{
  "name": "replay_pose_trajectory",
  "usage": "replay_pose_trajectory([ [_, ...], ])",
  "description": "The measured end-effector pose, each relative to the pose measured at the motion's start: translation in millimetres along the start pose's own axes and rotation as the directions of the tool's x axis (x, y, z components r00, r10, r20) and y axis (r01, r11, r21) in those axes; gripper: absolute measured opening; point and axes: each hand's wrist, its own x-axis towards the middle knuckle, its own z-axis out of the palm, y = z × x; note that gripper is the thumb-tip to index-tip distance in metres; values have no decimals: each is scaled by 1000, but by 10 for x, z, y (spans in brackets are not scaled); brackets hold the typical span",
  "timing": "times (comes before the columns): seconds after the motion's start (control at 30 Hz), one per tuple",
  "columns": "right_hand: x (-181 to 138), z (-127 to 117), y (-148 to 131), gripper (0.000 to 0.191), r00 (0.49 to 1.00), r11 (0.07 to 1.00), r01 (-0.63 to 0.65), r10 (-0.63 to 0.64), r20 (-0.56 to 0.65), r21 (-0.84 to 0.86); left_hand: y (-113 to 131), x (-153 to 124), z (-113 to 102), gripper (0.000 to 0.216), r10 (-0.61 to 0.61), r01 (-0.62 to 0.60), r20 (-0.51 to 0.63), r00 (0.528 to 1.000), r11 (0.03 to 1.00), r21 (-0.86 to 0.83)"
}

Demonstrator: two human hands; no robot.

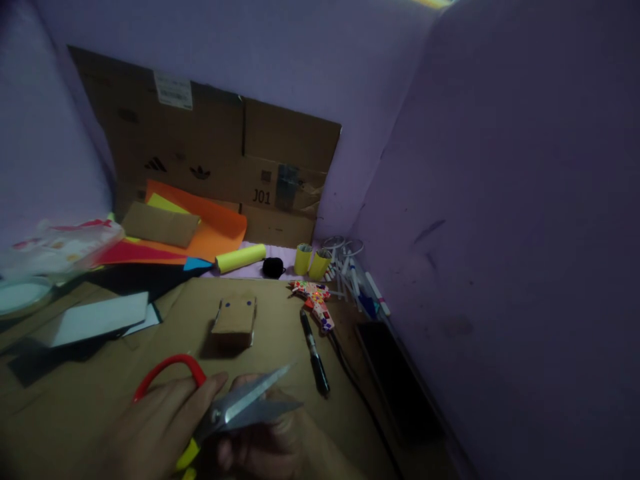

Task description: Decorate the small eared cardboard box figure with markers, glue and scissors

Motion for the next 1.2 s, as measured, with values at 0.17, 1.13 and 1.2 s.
replay_pose_trajectory([
  [0.17,10,40,11,34,1000,1000,7,-7,13,19,27,-22,38,36,-41,41,11,999,999,2],
  [1.13,18,-38,56,31,997,997,-72,72,5,-21,17,-3,101,39,-8,12,-24,1000,980,198],
  [1.2,10,-28,57,30,997,997,-77,77,-4,-1,-6,5,82,39,11,-6,-24,1000,979,204],
])
